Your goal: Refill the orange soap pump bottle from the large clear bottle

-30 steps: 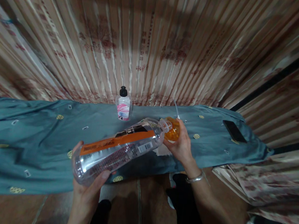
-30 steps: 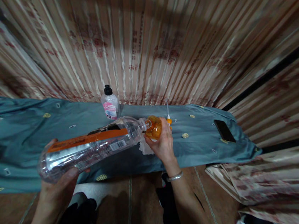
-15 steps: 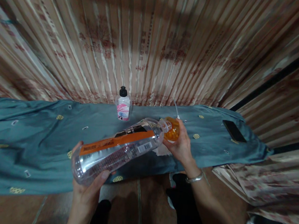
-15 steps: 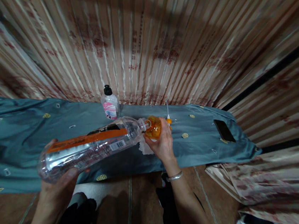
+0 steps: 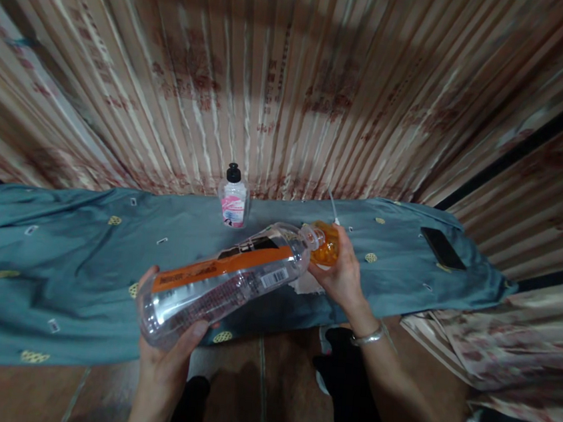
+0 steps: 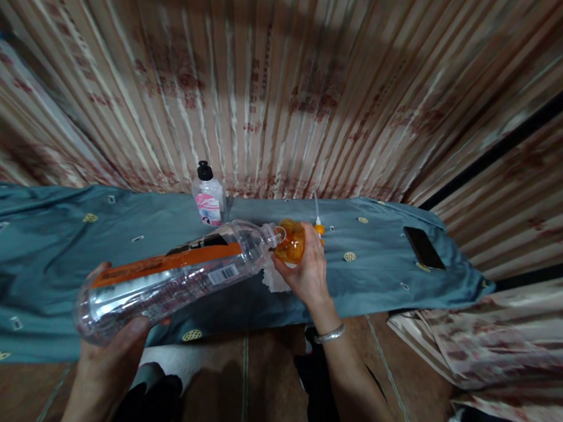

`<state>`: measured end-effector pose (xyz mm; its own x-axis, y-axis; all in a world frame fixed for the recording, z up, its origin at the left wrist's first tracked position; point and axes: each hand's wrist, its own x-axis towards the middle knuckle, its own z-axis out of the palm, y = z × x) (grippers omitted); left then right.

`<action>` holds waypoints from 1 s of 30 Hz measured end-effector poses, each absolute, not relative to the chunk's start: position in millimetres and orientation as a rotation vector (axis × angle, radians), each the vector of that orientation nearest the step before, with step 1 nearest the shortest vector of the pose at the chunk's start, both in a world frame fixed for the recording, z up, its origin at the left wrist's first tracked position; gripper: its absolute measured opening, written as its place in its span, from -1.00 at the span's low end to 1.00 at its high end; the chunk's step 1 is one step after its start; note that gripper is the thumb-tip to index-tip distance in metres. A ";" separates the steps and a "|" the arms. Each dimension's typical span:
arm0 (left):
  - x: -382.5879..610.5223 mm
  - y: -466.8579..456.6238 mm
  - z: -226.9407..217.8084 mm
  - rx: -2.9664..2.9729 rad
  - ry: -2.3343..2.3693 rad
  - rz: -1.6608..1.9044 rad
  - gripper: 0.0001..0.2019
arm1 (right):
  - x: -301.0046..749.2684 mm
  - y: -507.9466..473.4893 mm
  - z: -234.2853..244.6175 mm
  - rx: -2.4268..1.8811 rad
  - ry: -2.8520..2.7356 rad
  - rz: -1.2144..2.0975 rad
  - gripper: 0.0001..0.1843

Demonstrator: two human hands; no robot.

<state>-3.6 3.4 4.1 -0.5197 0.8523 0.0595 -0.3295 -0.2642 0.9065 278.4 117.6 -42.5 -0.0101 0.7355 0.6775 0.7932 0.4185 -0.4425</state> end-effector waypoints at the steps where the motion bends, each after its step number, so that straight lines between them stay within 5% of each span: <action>1: -1.0 2.5 7.0 0.694 1.147 1.878 0.04 | 278.4 117.6 -42.5 -1.325 -1.751 -0.077 0.02; 20: -21.6 7.1 -15.2 0.842 1.127 1.821 0.08 | 279.6 116.6 -40.8 -1.351 -1.774 -0.048 0.04; 30: 3.2 -0.9 12.0 0.739 1.150 1.848 -0.01 | 277.7 116.4 -40.1 -1.358 -1.759 -0.043 0.04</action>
